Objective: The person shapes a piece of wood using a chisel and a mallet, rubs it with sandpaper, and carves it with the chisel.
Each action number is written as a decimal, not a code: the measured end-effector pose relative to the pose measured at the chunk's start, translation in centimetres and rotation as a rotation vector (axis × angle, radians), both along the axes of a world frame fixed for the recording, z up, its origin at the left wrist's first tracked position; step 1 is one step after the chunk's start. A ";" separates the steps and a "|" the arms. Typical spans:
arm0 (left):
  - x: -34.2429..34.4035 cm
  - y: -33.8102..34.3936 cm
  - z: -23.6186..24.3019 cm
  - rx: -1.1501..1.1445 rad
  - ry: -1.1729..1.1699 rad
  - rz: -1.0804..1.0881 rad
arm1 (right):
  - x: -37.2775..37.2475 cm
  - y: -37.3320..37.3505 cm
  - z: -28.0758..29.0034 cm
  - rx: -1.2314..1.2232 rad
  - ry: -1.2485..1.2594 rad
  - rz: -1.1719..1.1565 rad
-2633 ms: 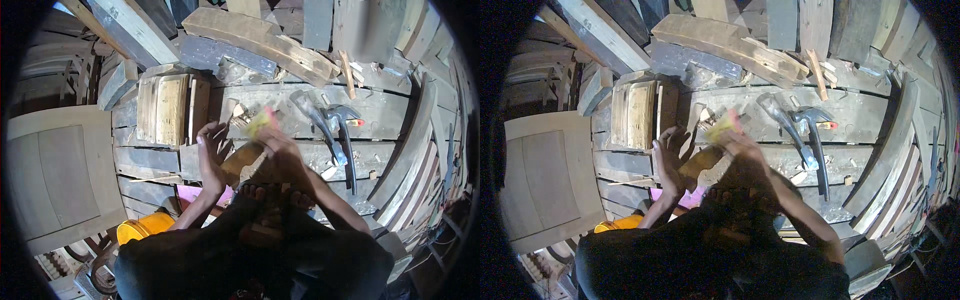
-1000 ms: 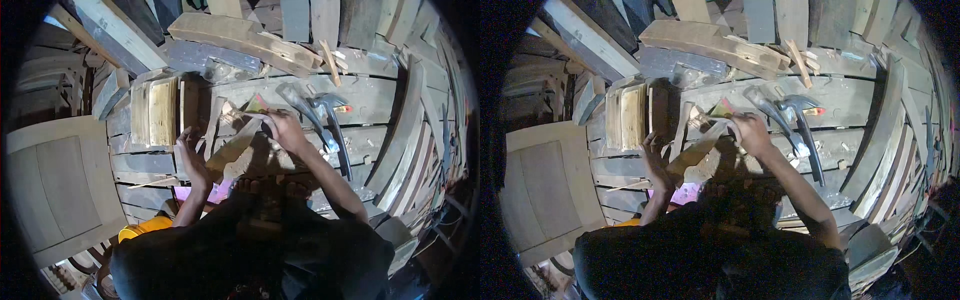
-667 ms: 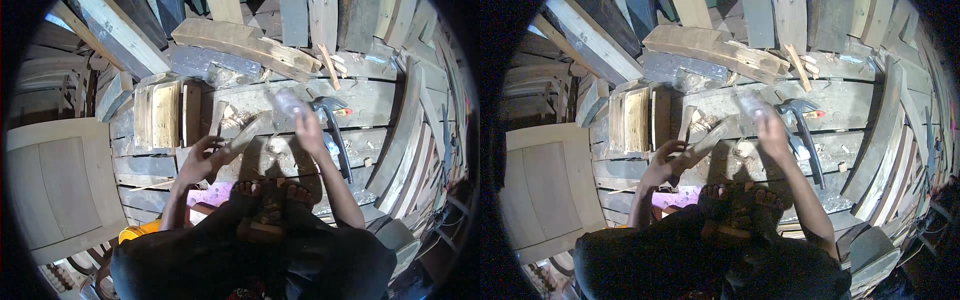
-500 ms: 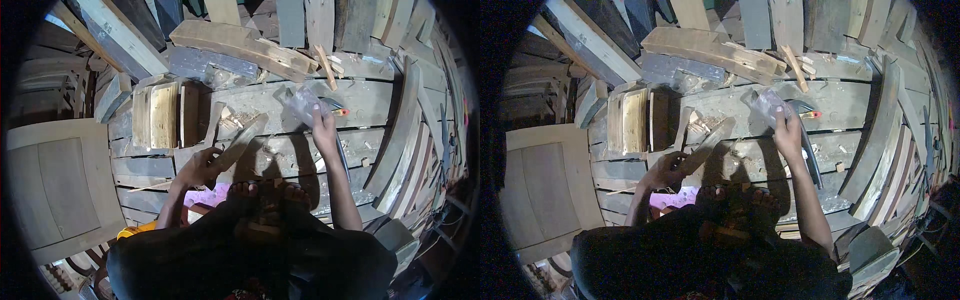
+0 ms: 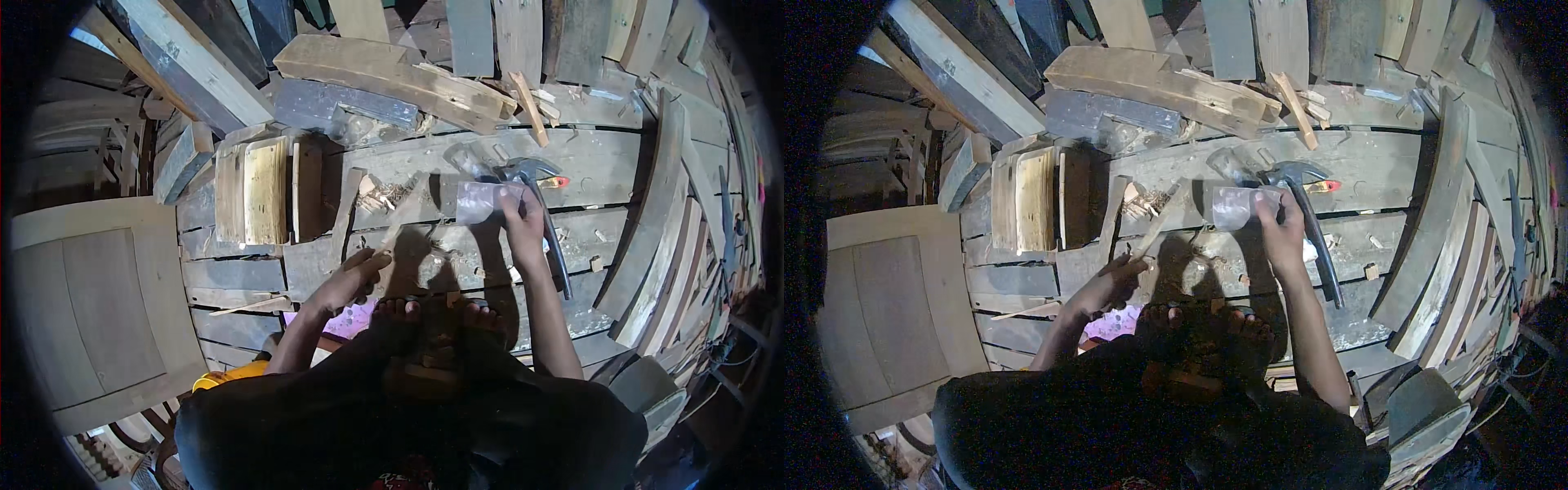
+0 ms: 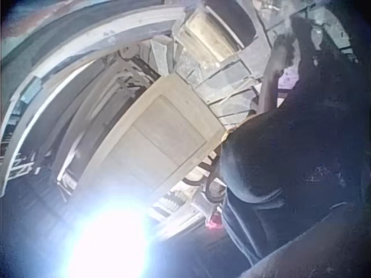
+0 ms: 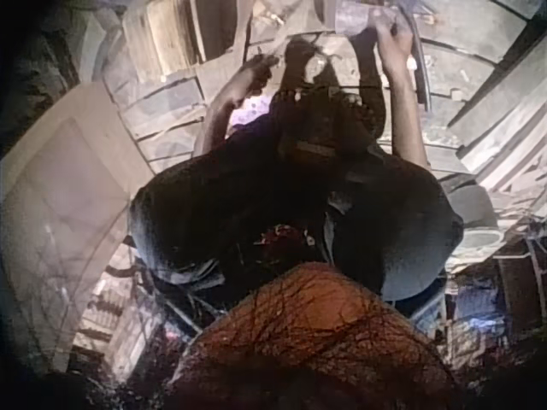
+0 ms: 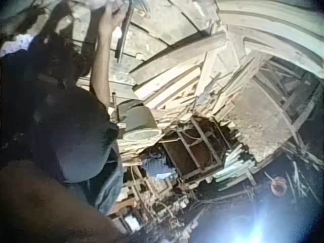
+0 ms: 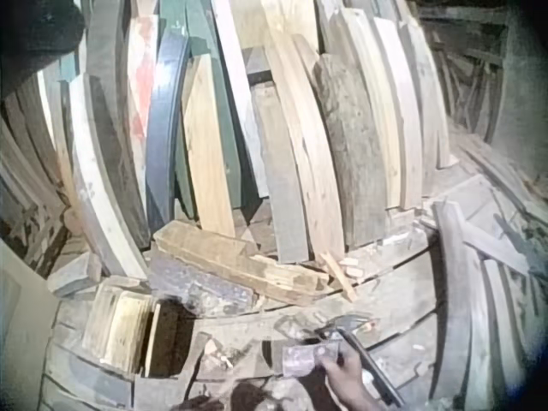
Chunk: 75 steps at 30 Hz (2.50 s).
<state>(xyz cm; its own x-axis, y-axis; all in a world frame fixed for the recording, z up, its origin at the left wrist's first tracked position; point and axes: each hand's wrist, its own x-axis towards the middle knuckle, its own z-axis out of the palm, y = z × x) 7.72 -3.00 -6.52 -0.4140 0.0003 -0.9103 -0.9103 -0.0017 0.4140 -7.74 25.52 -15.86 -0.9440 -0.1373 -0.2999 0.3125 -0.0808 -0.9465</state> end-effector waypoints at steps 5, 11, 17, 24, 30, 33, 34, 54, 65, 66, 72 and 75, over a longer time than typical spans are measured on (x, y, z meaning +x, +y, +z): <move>-0.3 3.3 1.7 0.224 0.018 0.124 | 0.6 -0.2 1.8 -0.042 -0.092 0.200; 0.5 5.0 0.0 0.364 -0.110 0.374 | 1.8 -2.5 5.2 0.138 0.272 0.276; 0.8 4.8 -3.6 0.543 -0.118 0.473 | 5.1 -3.8 -2.7 0.029 0.270 0.694; 1.0 3.9 -3.2 0.617 0.056 0.424 | 5.3 -4.9 -2.2 0.621 0.996 0.688; 0.7 3.6 -0.9 0.500 0.047 0.476 | 6.8 -5.1 0.9 0.362 0.984 0.823; 0.6 2.2 -0.9 0.844 -0.236 0.663 | 1.8 -5.0 -0.5 0.482 0.614 0.817; 0.5 2.5 -0.8 0.845 -0.235 0.664 | 1.1 -5.3 -1.1 0.571 0.817 0.778; -1.8 3.5 3.2 0.416 0.038 0.453 | 0.7 -1.1 2.7 0.335 0.366 0.350; -0.2 1.0 -1.9 0.128 0.133 0.270 | 0.2 2.4 2.9 0.685 0.529 0.206; 0.0 0.9 -2.4 0.133 0.130 0.267 | 0.3 2.7 3.0 0.672 0.521 0.193; 0.6 0.2 -2.2 0.069 0.281 0.252 | 1.2 3.1 2.3 0.721 0.580 0.250; 1.2 0.2 -2.8 -0.021 0.303 0.219 | 0.7 3.7 1.8 0.762 0.472 0.119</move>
<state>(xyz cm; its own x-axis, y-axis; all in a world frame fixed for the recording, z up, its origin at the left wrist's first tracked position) 8.93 -2.85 -9.27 -0.6526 -0.1350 -0.7456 -0.7257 -0.1717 0.6663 -7.04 29.18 -14.02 -0.9842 -0.1647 0.0649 -0.1554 0.6284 -0.7622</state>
